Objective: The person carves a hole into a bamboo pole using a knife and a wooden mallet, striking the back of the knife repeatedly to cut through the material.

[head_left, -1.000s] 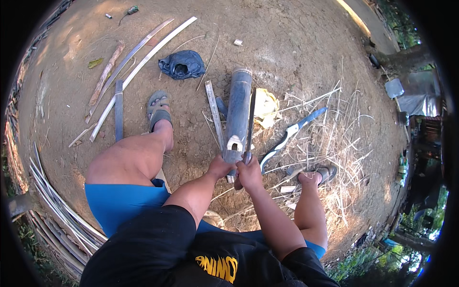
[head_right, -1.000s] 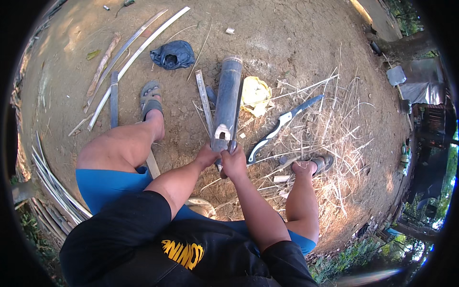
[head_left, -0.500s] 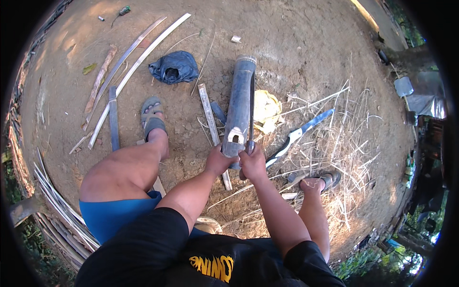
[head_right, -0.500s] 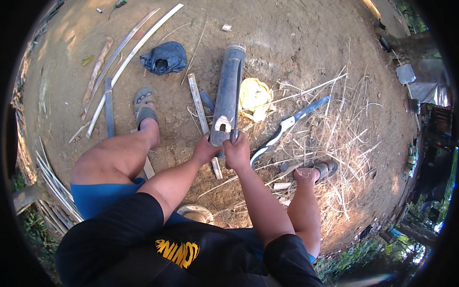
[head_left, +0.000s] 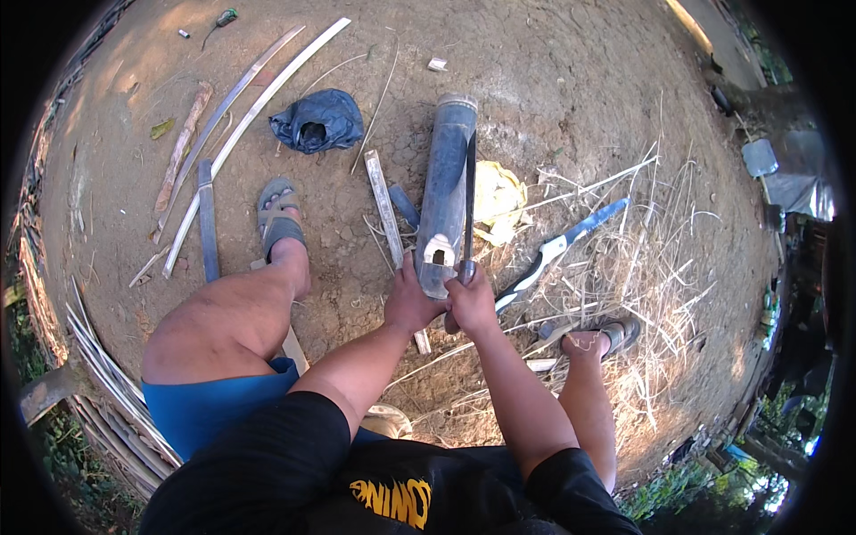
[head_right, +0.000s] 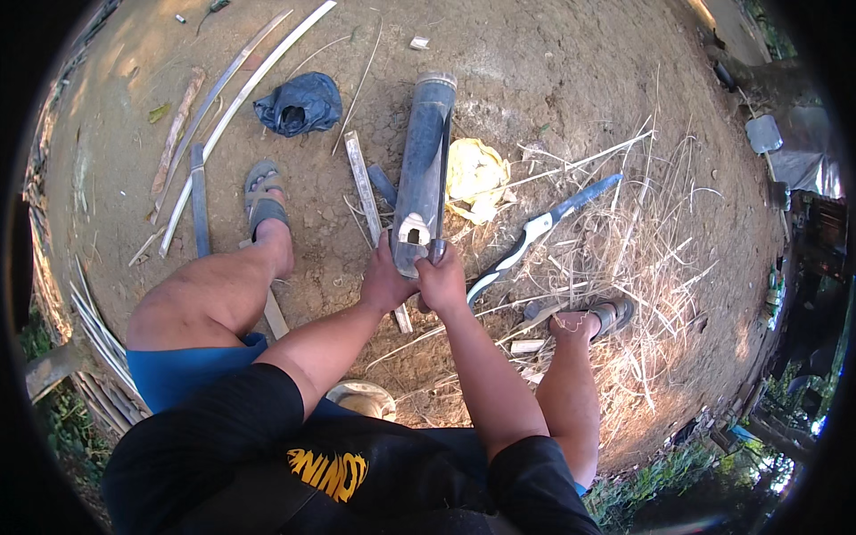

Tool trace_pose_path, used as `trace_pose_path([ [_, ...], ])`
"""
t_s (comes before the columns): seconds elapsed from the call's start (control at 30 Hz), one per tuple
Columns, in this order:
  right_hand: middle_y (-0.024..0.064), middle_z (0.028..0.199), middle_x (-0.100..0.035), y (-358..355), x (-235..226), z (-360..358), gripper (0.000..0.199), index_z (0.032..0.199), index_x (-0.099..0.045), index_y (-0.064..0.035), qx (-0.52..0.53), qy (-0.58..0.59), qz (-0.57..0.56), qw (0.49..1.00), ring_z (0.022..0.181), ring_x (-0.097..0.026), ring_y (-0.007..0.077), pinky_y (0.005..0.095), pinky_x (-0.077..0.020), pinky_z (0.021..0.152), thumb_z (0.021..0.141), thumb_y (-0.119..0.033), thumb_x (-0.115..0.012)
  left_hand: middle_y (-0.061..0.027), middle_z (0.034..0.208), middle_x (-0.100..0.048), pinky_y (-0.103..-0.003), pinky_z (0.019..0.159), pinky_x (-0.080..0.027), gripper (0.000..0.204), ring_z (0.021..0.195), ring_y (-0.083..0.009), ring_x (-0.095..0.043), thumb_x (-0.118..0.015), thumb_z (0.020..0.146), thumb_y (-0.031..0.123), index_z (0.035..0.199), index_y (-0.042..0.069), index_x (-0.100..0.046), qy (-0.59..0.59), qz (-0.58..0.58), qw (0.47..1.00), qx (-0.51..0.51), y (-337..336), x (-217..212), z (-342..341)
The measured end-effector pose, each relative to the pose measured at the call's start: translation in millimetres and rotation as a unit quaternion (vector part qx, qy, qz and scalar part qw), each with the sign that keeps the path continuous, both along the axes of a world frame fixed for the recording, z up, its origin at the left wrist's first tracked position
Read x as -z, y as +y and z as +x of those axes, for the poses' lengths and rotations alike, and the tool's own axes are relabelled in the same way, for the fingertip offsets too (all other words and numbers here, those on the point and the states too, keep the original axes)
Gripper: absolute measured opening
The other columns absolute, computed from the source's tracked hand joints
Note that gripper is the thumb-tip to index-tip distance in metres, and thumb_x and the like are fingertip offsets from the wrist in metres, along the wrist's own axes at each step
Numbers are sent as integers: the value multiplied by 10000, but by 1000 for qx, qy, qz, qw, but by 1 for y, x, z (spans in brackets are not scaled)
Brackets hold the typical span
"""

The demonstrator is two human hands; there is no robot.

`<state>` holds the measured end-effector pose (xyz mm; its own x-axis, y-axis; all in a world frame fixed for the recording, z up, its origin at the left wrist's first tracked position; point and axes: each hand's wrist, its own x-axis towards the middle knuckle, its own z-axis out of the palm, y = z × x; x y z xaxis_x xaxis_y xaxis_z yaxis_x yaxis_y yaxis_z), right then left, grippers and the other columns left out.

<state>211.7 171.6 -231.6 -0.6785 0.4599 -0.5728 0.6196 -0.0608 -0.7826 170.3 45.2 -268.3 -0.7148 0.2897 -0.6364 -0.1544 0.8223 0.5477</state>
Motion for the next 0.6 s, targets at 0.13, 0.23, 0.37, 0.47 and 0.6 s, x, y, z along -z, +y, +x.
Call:
trace_pose_path([
  [0.13,47,710,-570,1,-3,1,322,1153,-523,44,-2,8,3,1000,563,-567,135,302,-469,518,890,-79,-663,-263,1384,-525,-460,1029,-498,1337,1242,-409,-568,-913,613,433,1576,65,-61,-31,28,999,17,-2,1,-6],
  [0.23,52,713,-577,2,-2,-1,318,1148,-527,38,-6,4,12,1000,567,-571,133,303,-467,513,889,-85,-666,-264,1302,-598,-461,1012,-507,1294,1188,-411,-606,-910,615,418,1559,55,-102,-24,70,997,11,-5,3,-7],
  [0.37,170,852,-664,-1,3,-6,314,1073,-582,41,-7,-26,57,998,765,-653,281,408,-520,750,841,-149,-675,-264,1242,-633,-473,995,-511,1244,1158,-429,-617,-901,620,402,1539,48,-140,-10,93,996,5,-7,3,-8],
  [0.47,176,829,-650,5,-18,-14,311,1053,-590,36,1,-61,52,997,752,-646,288,413,-517,750,840,-174,-672,-264,1279,-612,-464,1012,-504,1240,1174,-416,-613,-894,627,396,1540,35,-136,-24,67,997,12,-7,3,-8],
  [0.6,58,763,-589,37,-104,-41,297,1105,-542,-5,26,70,131,989,685,-593,163,356,-499,635,932,-217,-658,-266,1332,-574,-459,1039,-484,1207,1208,-408,-595,-897,634,380,1524,26,-164,-15,72,997,6,-10,1,-1],
])
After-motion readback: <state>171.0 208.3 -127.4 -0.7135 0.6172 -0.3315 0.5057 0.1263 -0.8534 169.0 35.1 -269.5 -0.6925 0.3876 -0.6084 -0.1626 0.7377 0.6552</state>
